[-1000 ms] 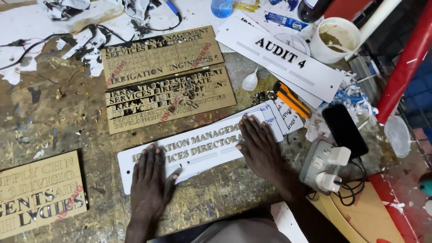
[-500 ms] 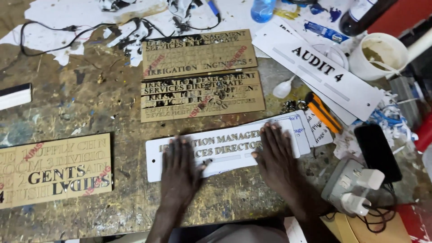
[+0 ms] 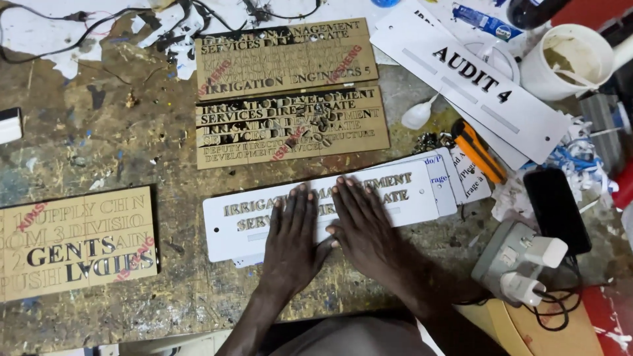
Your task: The person is using a utility knife to trim the excess material from the edges of a white sign on a workbench.
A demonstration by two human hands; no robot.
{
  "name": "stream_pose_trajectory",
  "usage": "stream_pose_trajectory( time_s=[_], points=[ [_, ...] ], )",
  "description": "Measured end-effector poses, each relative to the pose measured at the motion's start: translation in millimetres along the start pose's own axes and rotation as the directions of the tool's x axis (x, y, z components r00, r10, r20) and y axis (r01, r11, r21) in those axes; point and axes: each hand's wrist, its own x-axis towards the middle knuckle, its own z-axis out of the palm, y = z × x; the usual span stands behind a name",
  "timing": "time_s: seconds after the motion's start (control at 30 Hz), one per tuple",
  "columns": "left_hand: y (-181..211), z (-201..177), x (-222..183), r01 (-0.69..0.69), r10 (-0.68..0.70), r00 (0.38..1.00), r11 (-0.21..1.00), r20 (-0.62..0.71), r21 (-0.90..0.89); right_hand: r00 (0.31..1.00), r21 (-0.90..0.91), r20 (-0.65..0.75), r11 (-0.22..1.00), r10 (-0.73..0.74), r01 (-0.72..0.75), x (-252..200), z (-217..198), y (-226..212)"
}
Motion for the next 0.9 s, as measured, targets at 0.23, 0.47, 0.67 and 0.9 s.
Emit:
stream_pose_trajectory(
  time_s=[0.23, 0.47, 0.67, 0.9],
  points=[
    [-6, 1, 2, -0.033, 0.033, 0.999, 0.999, -0.001, -0.008, 1.0, -0.067, -0.001, 0.998, -0.014, 0.014, 6, -9, -1],
    [-5, -6, 5, -0.029, 0.026, 0.999, 0.996, -0.043, -0.079, 0.999, -0.025, -0.003, 0.999, 0.042, -0.042, -3, -18, 5],
    [-5, -12, 6, -0.039, 0.031, 0.997, 0.993, -0.067, -0.115, 0.999, 0.014, -0.03, 0.999, 0.044, -0.043, -13, -21, 15],
    [-27, -26, -25, 0.232, -0.253, 0.967, 0.891, -0.004, -0.39, 0.903, 0.155, -0.106, 0.904, 0.416, -0.398, -46, -11, 74]
  ],
)
